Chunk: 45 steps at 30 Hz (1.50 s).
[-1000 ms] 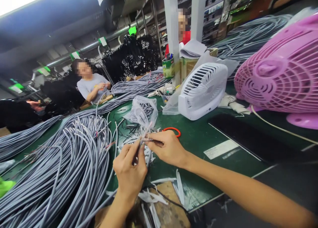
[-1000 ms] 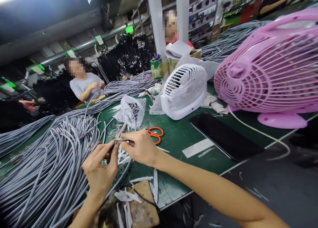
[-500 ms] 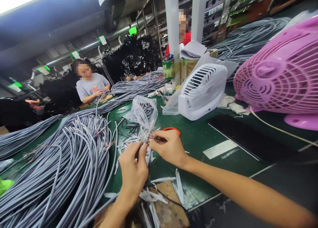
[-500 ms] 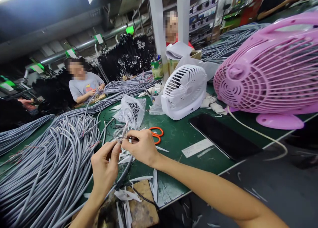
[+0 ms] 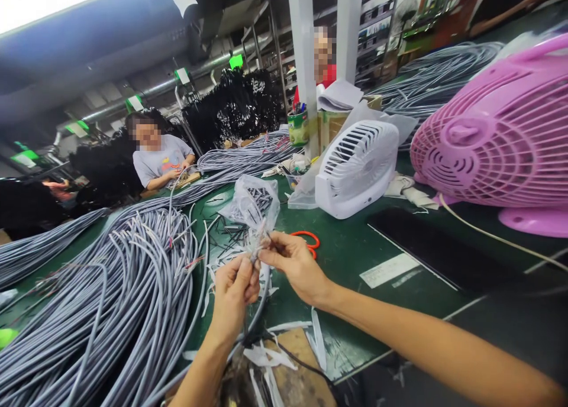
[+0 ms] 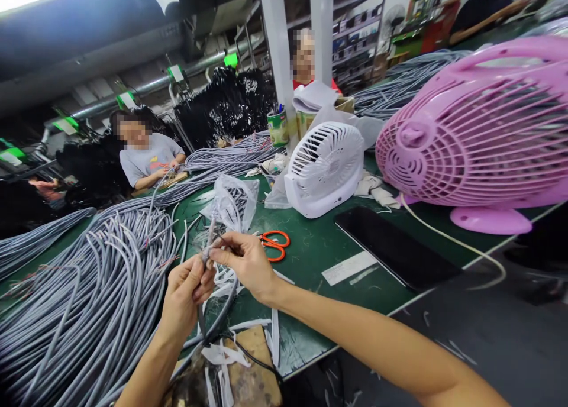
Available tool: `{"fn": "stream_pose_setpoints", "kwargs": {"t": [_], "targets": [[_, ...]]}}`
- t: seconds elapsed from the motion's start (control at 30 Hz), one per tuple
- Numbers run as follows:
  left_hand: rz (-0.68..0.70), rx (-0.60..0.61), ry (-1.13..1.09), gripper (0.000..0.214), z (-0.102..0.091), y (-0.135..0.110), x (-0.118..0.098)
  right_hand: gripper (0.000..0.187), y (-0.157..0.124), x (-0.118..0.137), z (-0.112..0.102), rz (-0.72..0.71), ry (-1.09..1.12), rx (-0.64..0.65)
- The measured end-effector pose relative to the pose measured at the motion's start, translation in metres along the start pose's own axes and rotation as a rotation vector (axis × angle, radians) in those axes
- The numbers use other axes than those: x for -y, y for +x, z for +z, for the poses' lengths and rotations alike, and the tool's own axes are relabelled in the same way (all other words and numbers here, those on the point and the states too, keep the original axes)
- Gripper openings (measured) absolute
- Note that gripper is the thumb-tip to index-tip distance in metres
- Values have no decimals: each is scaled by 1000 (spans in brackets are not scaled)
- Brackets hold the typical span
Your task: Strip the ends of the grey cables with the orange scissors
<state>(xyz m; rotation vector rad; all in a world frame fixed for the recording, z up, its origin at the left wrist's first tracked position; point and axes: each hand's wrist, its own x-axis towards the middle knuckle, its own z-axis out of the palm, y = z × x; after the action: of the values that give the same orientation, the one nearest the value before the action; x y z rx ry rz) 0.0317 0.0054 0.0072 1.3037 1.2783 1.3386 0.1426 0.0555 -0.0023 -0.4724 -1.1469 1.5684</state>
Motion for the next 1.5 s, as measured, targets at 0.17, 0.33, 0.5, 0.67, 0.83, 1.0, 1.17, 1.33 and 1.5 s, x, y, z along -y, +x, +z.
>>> {"fn": "stream_pose_setpoints", "kwargs": {"t": [0.17, 0.33, 0.5, 0.67, 0.83, 1.0, 1.17, 1.33, 1.5], "targets": [[359, -71, 439, 31, -9, 0, 2, 21, -4, -5, 5, 67, 33, 29], [646, -16, 681, 15, -17, -3, -5, 23, 12, -5, -6, 36, -127, -157], [777, -149, 718, 12, -28, -3, -14, 21, 26, 6, -24, -74, -479, -161], [836, -314, 811, 14, -28, -5, -17, 25, 3, 1, -12, -475, -959, 46], [862, -370, 862, 15, -22, -9, -15, 28, -8, -2, -7, -800, -1008, -16], [878, -362, 871, 15, -21, -9, -14, 28, -7, -1, -9, -946, -1103, -86], [910, -365, 904, 15, -19, -10, -14, 30, -9, 1, -9, -1024, -1229, -105], [963, -386, 986, 18, -16, -8, -10, 33, -10, 5, -8, -1069, -1388, -134], [1001, -400, 1018, 19, -14, -6, -9, 31, -11, 5, -9, -1060, -1440, -138]]}}
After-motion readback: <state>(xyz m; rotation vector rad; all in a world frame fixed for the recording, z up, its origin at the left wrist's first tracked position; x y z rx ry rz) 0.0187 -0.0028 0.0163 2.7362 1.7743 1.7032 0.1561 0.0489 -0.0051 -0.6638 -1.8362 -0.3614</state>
